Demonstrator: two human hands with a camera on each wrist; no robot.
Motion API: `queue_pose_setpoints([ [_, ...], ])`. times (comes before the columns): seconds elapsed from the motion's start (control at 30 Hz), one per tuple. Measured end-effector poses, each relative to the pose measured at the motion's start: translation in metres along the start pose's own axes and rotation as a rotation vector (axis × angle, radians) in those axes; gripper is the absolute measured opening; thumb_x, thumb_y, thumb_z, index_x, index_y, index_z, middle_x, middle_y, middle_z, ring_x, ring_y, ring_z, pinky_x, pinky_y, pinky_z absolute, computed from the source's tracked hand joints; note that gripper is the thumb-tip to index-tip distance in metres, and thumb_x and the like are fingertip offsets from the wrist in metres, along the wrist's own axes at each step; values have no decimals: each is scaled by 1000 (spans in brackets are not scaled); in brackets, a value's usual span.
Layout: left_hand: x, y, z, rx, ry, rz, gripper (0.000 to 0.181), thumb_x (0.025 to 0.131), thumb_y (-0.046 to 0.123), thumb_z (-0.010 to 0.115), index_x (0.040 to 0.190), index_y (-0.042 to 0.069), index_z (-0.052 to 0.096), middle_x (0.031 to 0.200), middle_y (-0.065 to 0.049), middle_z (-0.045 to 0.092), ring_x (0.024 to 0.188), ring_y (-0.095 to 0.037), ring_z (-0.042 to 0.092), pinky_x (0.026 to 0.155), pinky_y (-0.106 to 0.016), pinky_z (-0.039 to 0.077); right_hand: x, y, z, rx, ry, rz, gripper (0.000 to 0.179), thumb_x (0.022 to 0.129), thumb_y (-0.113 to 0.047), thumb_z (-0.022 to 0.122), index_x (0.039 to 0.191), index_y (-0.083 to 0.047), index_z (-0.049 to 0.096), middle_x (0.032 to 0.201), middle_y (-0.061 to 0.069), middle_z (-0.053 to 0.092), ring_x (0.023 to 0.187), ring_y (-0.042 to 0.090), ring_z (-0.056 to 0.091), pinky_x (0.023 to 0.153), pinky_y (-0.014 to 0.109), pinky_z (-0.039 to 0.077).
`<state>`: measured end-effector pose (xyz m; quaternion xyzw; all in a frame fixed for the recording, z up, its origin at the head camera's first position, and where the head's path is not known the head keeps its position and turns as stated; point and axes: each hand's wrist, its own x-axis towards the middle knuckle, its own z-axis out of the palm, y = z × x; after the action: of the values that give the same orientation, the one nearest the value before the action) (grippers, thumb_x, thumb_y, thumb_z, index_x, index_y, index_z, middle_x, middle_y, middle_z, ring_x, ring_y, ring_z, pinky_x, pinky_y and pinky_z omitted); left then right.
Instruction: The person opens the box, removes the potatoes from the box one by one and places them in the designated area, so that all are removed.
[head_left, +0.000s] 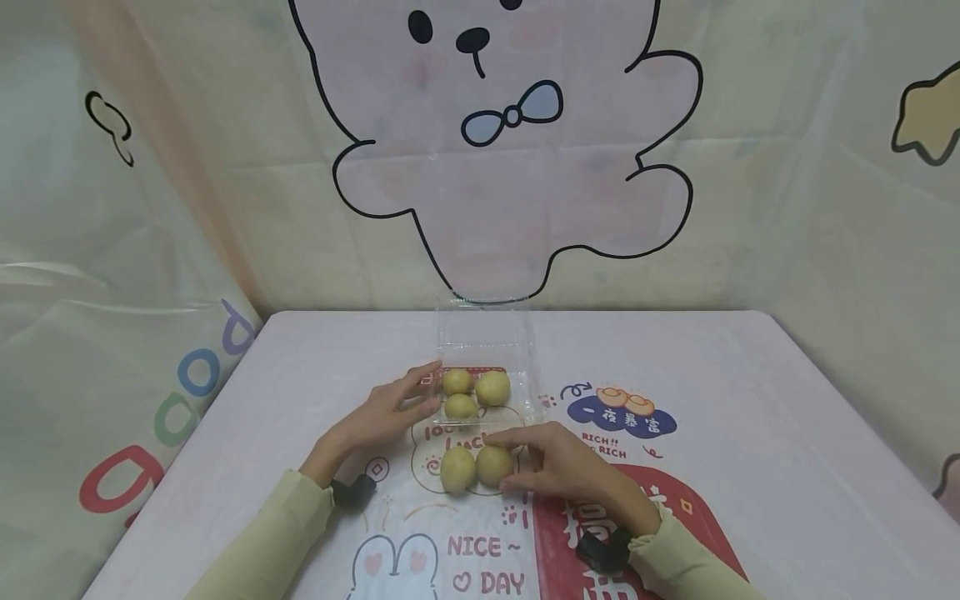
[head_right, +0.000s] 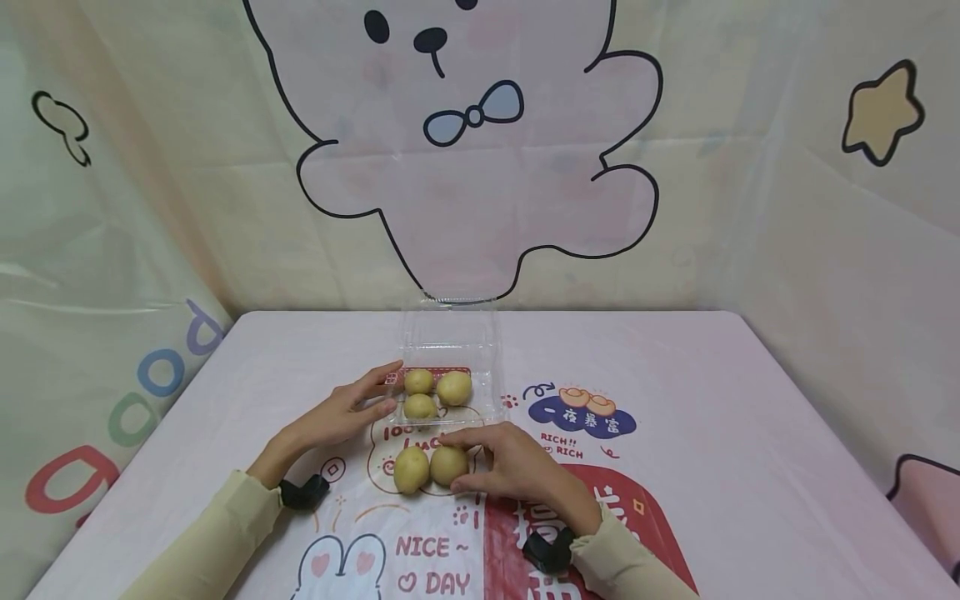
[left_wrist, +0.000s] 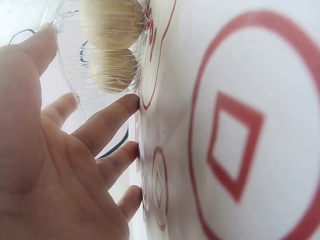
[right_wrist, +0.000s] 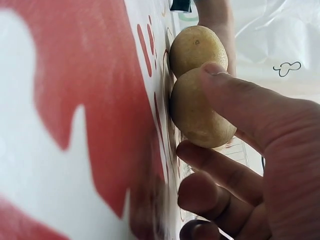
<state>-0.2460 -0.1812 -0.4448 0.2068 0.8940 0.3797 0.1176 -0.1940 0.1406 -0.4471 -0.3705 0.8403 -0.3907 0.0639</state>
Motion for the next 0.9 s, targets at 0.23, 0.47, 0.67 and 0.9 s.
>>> queue_pose_setpoints([
  [0.23, 0, 2, 0, -2, 0, -3, 69, 101, 56, 53, 161, 39, 23, 159, -10, 45, 147, -37, 44, 117, -70, 30, 1, -3, 0, -15, -2, 1, 58, 83, -36, 84, 136, -20, 67, 127, -9, 72, 95, 12, 64, 78, 19, 50],
  [0.47, -1, 2, 0, 1, 2, -11, 70, 101, 56, 53, 162, 38, 23, 159, -10, 46, 147, -38, 42, 117, -71, 29, 1, -6, -1, -41, -6, 29, 57, 83, -31, 84, 136, -22, 67, 127, -9, 72, 80, 10, 59, 68, 18, 48],
  [0.67, -1, 2, 0, 3, 2, -9, 70, 101, 56, 54, 162, 37, 23, 158, -10, 47, 148, -38, 42, 117, -71, 29, 1, -5, -1, -73, 12, 22, 55, 83, -27, 85, 135, -24, 67, 122, -8, 74, 64, 0, 47, 58, 16, 45],
  [0.9, -1, 4, -1, 9, 1, 2, 70, 102, 55, 54, 162, 36, 23, 159, -10, 47, 147, -38, 44, 117, -69, 31, 1, -5, -2, -88, 20, 55, 54, 84, -30, 84, 134, -28, 68, 109, -12, 73, 61, -1, 45, 55, 17, 43],
])
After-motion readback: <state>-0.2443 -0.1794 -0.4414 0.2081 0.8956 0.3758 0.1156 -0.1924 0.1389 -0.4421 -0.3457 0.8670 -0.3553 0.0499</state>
